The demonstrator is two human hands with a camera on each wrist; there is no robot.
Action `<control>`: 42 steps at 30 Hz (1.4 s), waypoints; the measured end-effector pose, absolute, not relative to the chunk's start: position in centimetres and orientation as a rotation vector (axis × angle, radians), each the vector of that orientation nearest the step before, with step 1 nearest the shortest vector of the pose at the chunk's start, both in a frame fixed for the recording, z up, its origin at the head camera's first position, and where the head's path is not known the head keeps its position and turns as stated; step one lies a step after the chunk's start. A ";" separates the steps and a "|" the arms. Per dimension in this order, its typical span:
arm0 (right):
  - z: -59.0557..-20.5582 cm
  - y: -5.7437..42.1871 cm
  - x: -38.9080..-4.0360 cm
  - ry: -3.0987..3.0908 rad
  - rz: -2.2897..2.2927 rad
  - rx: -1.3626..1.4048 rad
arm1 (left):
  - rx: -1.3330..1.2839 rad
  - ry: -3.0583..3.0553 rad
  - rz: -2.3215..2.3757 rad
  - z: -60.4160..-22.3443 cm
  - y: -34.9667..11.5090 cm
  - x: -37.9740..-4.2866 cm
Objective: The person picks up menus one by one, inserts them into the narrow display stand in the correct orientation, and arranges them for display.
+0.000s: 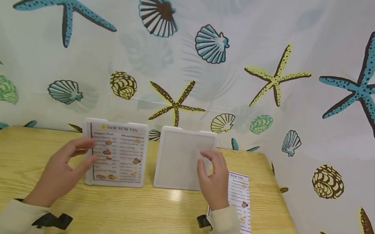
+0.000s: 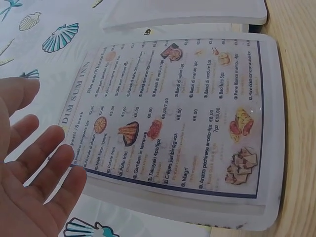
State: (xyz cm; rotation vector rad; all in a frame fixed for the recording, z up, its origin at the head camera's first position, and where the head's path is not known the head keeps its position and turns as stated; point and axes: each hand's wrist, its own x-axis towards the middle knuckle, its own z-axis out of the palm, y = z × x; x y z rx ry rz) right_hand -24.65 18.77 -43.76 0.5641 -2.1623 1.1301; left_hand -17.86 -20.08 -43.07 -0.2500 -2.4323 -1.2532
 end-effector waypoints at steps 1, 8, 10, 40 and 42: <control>-43.7 18.8 -24.6 -2.169 1.114 0.570 | -0.257 -2.438 -1.249 -43.1 -20.0 -17.9; -43.8 19.6 -24.5 -2.217 0.875 0.622 | -0.314 -2.454 -1.213 -43.5 -19.5 -18.1; -43.9 19.7 -24.6 -2.207 0.842 0.636 | -0.336 -2.450 -1.196 -43.6 -19.3 -18.2; -45.2 21.6 -25.8 -2.578 0.900 0.214 | -0.492 -2.688 -1.236 -45.1 -16.3 -18.2; -45.5 21.8 -25.9 -2.611 0.903 0.179 | -0.503 -2.710 -1.228 -45.3 -16.2 -18.3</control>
